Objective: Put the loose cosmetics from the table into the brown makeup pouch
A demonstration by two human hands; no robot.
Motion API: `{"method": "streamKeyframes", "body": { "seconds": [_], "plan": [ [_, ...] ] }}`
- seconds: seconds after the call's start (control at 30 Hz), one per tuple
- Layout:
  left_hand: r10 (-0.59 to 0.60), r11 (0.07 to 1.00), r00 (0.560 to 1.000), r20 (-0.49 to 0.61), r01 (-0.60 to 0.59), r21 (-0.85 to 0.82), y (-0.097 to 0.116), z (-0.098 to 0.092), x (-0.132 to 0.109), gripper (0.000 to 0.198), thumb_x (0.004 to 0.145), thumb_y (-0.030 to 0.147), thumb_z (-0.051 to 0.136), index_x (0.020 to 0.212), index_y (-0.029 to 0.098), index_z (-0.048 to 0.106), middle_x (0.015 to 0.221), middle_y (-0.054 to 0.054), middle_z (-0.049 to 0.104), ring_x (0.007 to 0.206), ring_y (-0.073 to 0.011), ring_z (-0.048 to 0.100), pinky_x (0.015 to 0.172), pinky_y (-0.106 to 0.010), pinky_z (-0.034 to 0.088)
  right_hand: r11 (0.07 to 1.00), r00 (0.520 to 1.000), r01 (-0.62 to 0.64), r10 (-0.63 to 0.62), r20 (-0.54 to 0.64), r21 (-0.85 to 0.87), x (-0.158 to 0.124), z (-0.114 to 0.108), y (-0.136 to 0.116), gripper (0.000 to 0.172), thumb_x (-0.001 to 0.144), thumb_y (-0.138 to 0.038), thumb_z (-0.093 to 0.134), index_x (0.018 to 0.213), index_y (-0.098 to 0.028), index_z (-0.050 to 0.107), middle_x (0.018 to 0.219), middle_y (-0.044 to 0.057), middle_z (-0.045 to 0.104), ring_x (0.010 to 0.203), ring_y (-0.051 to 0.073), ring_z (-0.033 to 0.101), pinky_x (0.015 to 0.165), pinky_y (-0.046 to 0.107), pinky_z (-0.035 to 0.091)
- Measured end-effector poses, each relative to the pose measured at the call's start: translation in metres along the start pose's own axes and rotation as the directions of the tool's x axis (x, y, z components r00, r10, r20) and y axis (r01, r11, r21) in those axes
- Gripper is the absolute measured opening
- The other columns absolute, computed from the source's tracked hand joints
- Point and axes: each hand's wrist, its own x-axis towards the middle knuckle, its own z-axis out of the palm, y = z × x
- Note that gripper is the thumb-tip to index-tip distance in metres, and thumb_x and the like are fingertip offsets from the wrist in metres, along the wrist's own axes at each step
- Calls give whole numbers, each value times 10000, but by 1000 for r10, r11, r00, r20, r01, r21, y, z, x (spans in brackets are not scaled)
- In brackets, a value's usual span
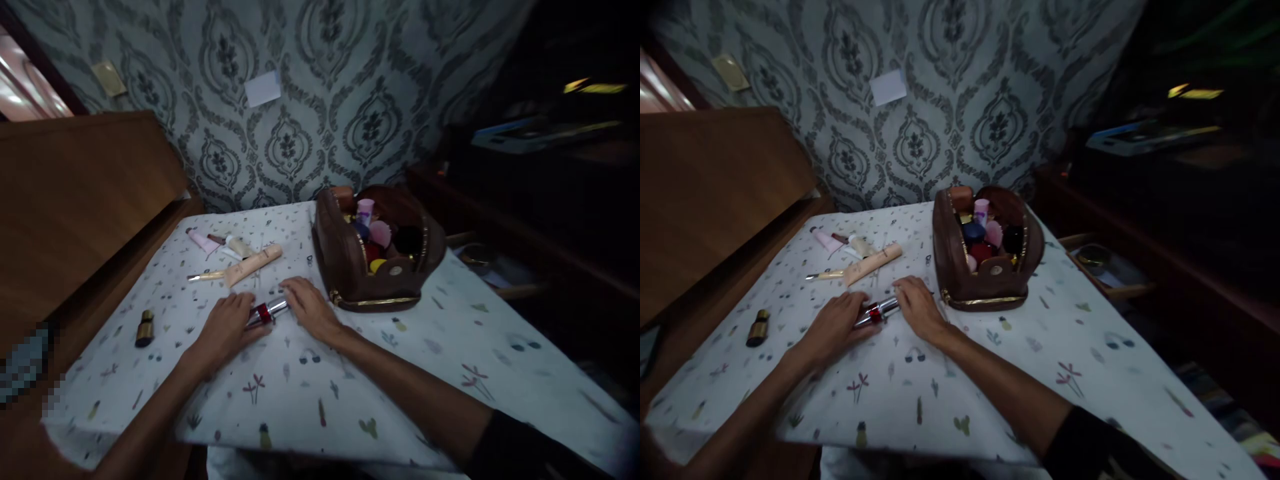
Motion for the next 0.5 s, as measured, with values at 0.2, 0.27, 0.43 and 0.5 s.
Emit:
{"method": "streamKeyframes", "body": {
  "seconds": [0.2,0.27,0.43,0.5],
  "plan": [
    [-16,999,998,60,19,-46,6,14,-15,179,973,365,471,1002,213,561,1030,-80,635,966,-254,640,798,-364,501,980,978,180,-168,127,-90,-5,-2,-17,229,1008,-231,468,911,-169,665,932,63,692,949,177,604,924,293,467],
    [-12,997,997,74,18,-77,4,18,-15,174,966,351,452,1009,218,556,1048,-79,637,977,-241,646,793,-348,507,949,940,284,-247,235,-139,-8,-4,-23,219,1011,-287,500,1005,-158,676,978,70,707,970,174,615,976,285,442],
    [-10,1000,997,72,9,10,-1,24,-11,189,955,346,434,1039,234,561,1025,-66,683,964,-232,669,812,-332,501,950,944,222,-153,292,-220,-10,-13,-34,305,1034,-363,453,1041,-165,685,978,58,731,901,173,649,807,264,454],
    [-7,995,1000,25,5,103,0,26,-9,226,967,376,425,1071,235,568,1009,-73,700,965,-247,676,843,-348,494,962,965,94,-25,262,-255,-8,-15,-37,373,1050,-351,399,936,-159,698,895,60,736,821,177,650,713,268,428]
  ]
}}
